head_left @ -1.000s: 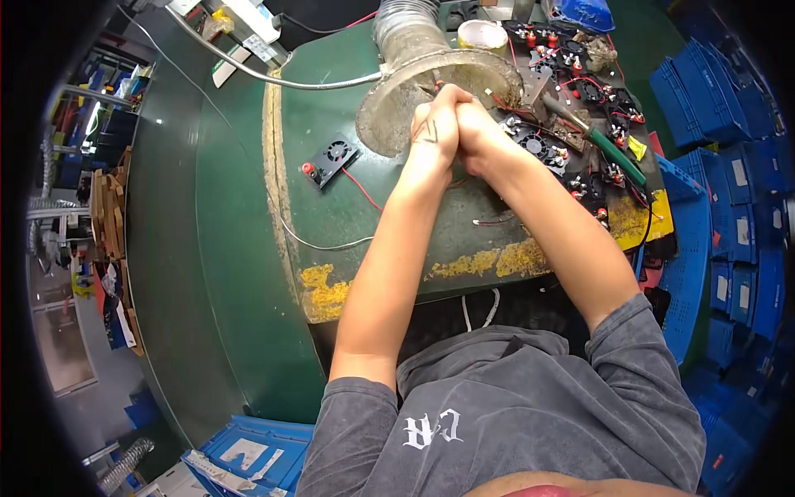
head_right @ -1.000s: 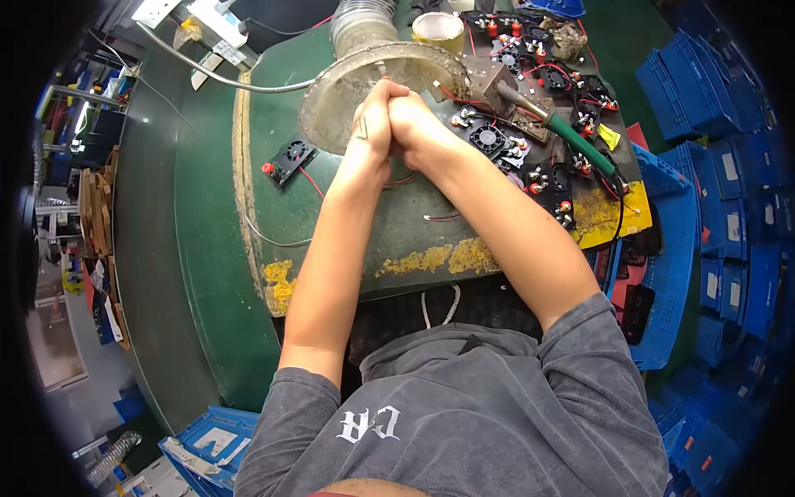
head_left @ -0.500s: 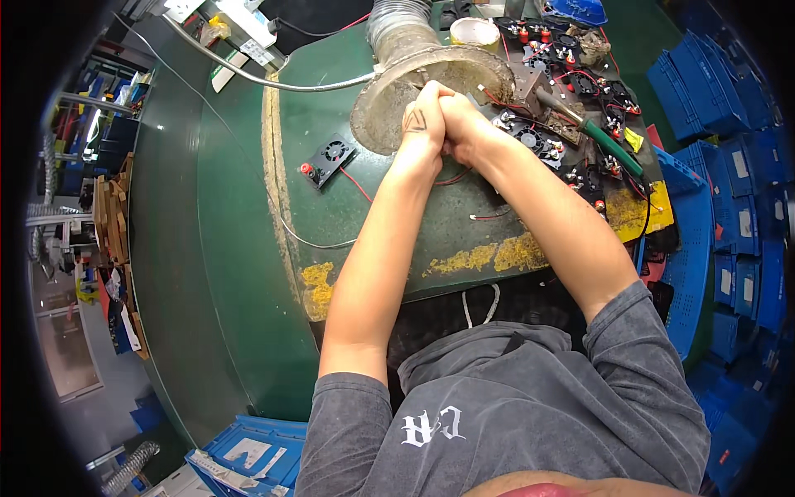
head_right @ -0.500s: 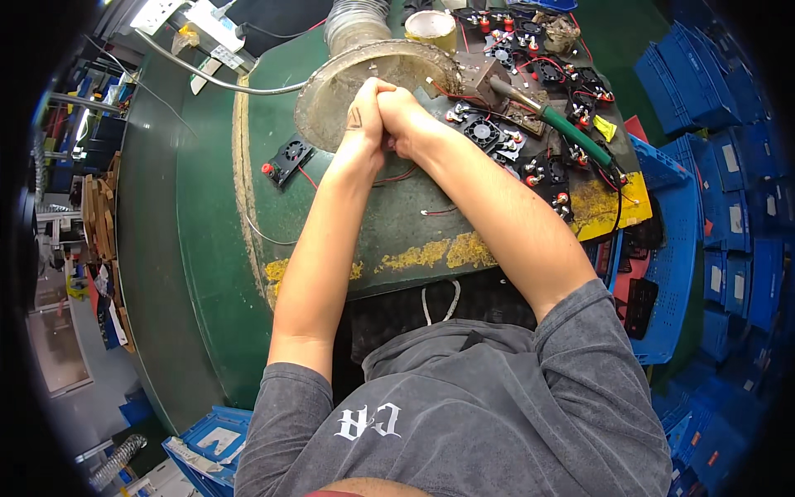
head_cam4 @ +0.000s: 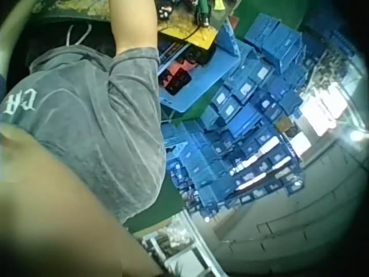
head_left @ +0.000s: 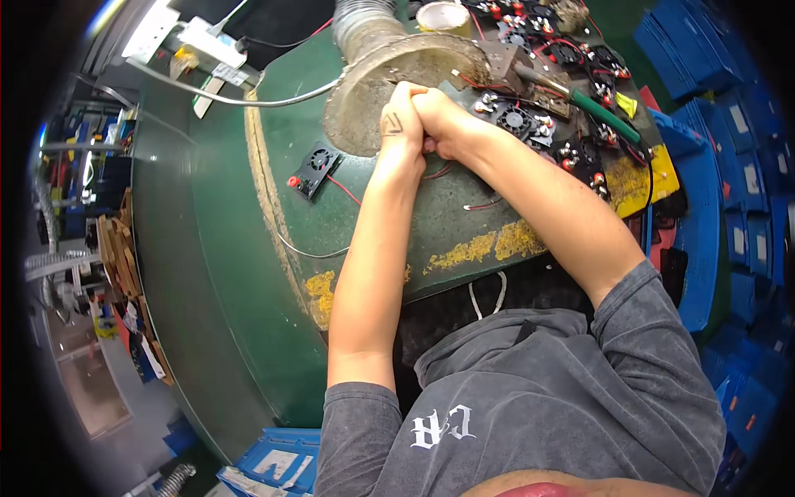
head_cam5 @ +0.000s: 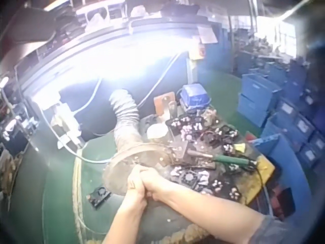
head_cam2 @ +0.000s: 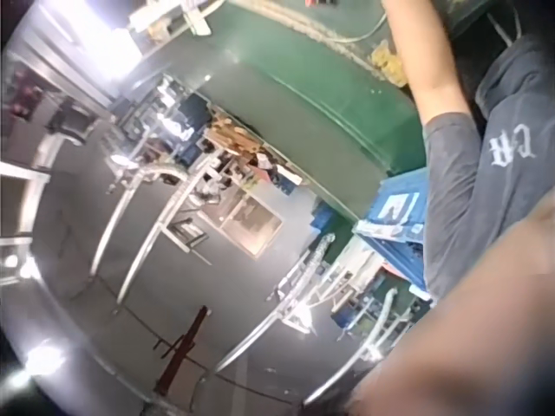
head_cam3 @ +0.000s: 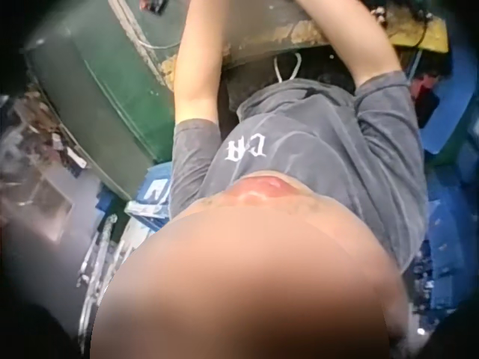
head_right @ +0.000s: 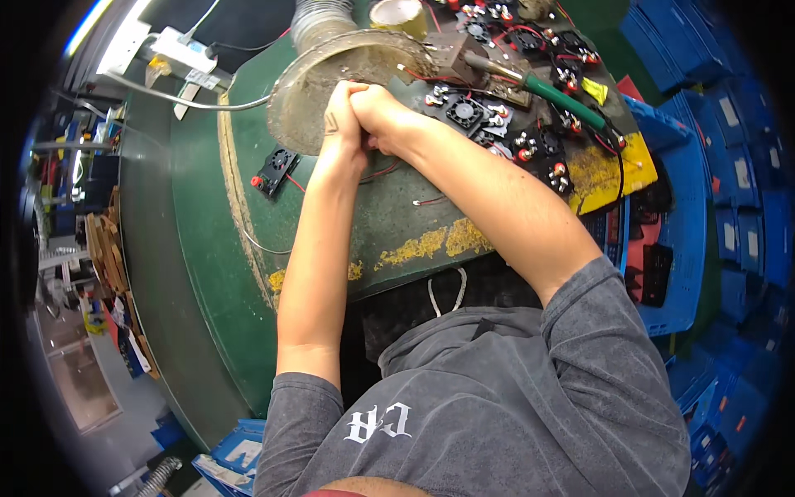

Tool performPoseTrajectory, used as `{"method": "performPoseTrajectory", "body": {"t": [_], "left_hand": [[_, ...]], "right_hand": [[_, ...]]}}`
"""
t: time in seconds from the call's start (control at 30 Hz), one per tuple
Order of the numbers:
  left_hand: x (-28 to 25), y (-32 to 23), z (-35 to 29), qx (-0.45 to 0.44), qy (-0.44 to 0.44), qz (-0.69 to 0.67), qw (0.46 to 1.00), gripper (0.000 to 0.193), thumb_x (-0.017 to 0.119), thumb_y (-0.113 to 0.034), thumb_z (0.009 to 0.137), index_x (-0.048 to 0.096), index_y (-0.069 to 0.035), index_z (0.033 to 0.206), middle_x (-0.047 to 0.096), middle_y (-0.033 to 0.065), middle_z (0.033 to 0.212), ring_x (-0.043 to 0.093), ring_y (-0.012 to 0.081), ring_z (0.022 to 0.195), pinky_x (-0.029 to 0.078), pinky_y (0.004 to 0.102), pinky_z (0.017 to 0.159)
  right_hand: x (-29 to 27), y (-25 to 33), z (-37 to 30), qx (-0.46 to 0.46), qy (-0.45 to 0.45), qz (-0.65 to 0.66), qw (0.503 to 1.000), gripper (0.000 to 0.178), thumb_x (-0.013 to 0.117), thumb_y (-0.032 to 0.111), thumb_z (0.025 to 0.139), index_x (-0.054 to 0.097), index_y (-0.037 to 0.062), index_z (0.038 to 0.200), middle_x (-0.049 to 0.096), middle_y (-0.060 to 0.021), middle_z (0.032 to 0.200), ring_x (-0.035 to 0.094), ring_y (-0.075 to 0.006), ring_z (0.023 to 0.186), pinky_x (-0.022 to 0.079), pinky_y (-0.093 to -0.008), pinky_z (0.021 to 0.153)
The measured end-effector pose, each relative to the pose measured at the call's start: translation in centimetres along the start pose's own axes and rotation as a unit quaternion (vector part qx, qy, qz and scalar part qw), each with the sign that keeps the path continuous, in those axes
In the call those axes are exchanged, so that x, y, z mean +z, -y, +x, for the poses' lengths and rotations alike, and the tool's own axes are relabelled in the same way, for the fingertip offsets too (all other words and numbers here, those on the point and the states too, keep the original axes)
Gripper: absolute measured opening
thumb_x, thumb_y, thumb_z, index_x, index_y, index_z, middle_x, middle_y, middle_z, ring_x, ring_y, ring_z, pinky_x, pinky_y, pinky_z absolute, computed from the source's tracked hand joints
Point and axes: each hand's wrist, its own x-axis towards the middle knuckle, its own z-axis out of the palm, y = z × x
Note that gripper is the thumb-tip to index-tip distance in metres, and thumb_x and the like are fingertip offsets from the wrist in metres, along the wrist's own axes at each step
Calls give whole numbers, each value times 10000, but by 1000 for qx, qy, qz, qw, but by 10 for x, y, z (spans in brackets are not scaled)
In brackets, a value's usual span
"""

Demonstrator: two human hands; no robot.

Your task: Assembling electronic components including circuit boards and cooling fans at a workstation.

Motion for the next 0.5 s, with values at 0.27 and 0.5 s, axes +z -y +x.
{"method": "performPoseTrajectory", "body": {"t": [0.27, 0.5], "left_hand": [[7, 1, -13, 8, 8, -17, 1000, 266, 615, -418, 862, 627, -158, 917, 603, 29, 807, 569, 177, 651, 401, 322, 482], [7, 4, -13, -4, 8, -13, 1000, 267, 618, -412, 863, 613, -146, 880, 579, 33, 751, 524, 176, 563, 364, 313, 448]], "right_hand": [[1, -2, -2, -5, -15, -26, 1000, 186, 518, 211, 933, 659, 110, 868, 590, -83, 701, 464, -171, 481, 290, -351, 398], [2, -4, -10, -11, -19, 1, 1000, 180, 534, 203, 934, 667, 118, 847, 614, -71, 721, 485, -166, 494, 312, -347, 409]]}}
